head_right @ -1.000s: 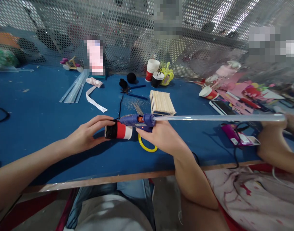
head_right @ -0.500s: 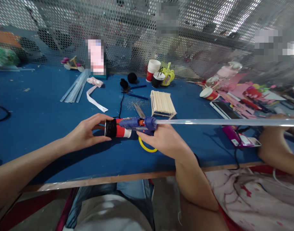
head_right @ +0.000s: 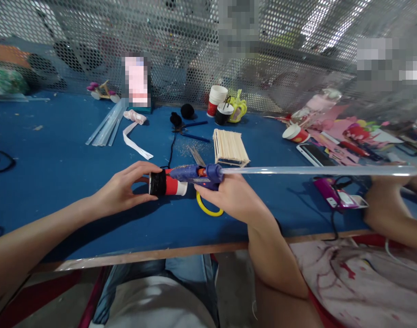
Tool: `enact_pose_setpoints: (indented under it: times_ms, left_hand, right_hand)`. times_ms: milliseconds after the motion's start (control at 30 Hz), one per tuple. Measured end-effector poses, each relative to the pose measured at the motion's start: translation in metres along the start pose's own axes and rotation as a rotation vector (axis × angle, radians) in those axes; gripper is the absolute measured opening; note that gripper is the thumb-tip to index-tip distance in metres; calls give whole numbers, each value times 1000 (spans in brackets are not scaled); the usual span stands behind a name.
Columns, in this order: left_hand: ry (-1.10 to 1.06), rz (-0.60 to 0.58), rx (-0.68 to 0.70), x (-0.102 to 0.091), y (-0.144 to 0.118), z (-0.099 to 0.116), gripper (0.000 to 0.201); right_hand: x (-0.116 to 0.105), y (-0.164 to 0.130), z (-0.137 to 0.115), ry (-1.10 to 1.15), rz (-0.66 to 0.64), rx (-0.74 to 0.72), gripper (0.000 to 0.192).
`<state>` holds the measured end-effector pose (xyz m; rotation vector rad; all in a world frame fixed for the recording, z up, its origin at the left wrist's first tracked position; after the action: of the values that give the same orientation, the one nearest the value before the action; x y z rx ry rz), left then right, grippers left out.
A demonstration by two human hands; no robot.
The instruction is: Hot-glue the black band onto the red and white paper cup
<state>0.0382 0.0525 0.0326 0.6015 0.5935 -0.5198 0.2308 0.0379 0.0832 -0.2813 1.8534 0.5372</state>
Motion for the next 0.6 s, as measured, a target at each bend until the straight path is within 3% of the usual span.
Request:
enact_pose_setpoints:
  times_ms: [200, 333, 500, 600]
  left_hand:
    - [-73, 23, -67, -1, 1, -4, 50]
    - [-132, 38, -102, -1, 2, -7, 52]
    - [-142, 43, -82, -1, 1, -6, 52]
    - [-122, 36, -55, -1, 0, -3, 50]
  right_hand:
    - [0, -5, -3, -10, -33, -45, 20]
    - [-2, -8, 3, 51, 1, 67, 18]
    - [0, -6, 2, 46, -2, -5, 19]
    - [-4, -4, 9, 134, 36, 82, 17]
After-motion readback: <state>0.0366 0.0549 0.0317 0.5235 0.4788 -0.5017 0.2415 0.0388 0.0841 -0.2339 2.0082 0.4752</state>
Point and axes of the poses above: each hand's wrist, its own y-axis towards the middle knuckle, its own x-axis out of the palm, z = x × y, the point moved 7 cm from there along y, towards the middle knuckle, and after that the axes turned 4 degrees about -y, right-handed, at the moved point
